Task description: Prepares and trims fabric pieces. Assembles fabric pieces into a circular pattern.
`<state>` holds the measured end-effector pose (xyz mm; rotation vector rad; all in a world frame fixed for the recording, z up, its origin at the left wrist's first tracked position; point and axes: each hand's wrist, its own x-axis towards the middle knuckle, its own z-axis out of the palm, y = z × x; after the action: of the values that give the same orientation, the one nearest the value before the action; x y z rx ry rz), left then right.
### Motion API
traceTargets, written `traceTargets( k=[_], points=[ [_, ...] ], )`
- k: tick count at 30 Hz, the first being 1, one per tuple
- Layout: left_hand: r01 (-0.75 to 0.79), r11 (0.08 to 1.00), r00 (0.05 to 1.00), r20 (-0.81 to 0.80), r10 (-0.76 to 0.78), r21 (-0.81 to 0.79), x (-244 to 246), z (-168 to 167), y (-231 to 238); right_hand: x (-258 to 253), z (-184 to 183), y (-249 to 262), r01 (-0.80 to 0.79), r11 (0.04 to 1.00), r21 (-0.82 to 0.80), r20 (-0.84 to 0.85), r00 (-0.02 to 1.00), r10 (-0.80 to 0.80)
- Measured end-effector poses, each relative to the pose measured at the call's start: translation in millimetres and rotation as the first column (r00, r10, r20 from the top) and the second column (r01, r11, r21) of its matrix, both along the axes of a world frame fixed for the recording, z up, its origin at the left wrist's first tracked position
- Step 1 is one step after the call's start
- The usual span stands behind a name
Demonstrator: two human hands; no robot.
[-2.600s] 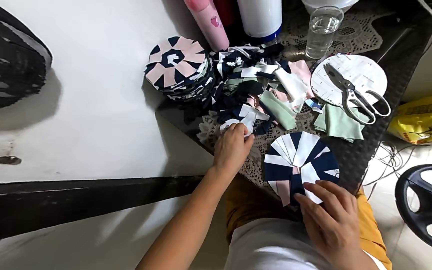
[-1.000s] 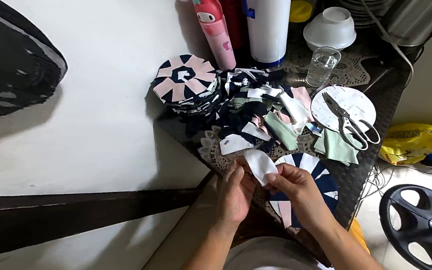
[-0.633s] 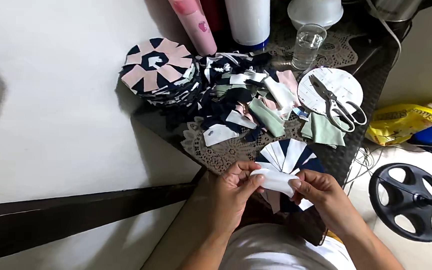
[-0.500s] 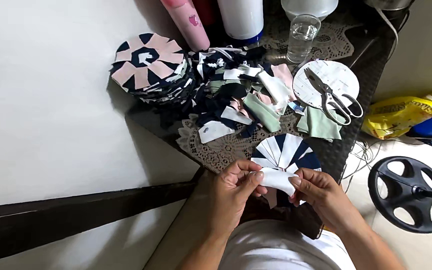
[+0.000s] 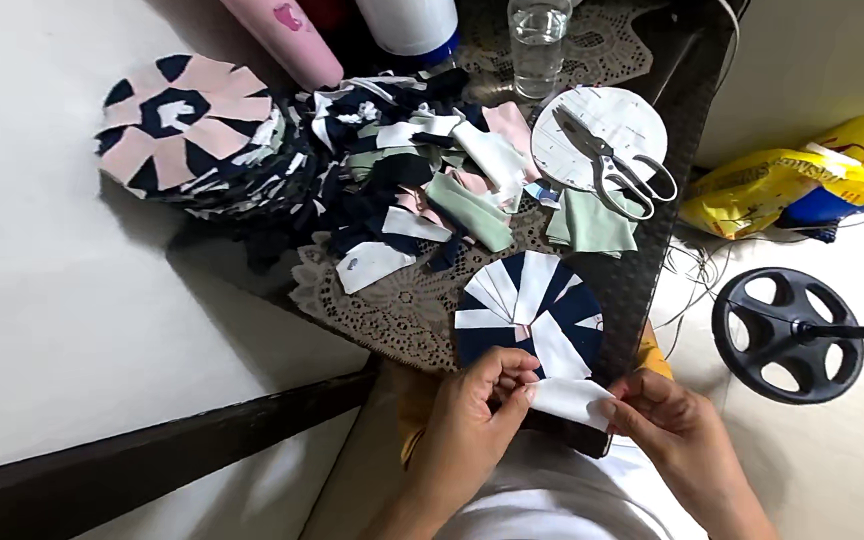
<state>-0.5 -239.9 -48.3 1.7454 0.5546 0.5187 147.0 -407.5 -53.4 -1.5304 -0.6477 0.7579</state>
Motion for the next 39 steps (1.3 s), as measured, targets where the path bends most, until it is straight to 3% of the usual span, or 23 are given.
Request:
traceTargets(
  k=[4, 8, 11, 17, 30, 36, 39],
  points=[
    [0.001, 0.981, 0.996, -0.092, 0.017, 0.196, 15.9, -4.3, 3.2, 14.9, 2.9, 10.5, 0.015, 0.997, -0.077, 0.220, 0.976, 0.002],
    [-0.042, 0.955, 0.985, -0.145, 0.088, 0.294, 33.2, -2.5, 8.9, 37.1, 10.5, 30.9, 0.055, 0.960, -0.274, 0.491, 0.866, 0.091],
    [-0.045, 0.913, 0.970, -0.201, 0.138, 0.406, 40.9, -4.8, 10.6, 51.7, 13.2, 43.5, 0.050, 0.902, -0.428, 0.535, 0.819, 0.208],
    [-0.029, 0.835, 0.957, -0.227, 0.183, 0.549, 48.8, -15.3, 15.9, 64.1, 9.6, 55.7, 0.066, 0.847, -0.527, 0.578, 0.759, 0.300],
    [-0.006, 0.759, 0.947, -0.241, 0.213, 0.651, 55.4, -18.1, 24.7, 68.0, 3.0, 57.5, 0.074, 0.849, -0.524, 0.595, 0.744, 0.302],
    [-0.001, 0.767, 0.941, -0.259, 0.218, 0.642, 56.4, -17.9, 25.0, 65.4, -4.1, 31.9, 0.172, 0.927, -0.335, 0.594, 0.801, 0.066],
    [0.001, 0.776, 0.939, -0.268, 0.216, 0.631, 55.8, -16.9, 25.6, 52.7, -19.4, 21.1, 0.235, 0.948, -0.213, 0.655, 0.754, -0.039]
  ],
)
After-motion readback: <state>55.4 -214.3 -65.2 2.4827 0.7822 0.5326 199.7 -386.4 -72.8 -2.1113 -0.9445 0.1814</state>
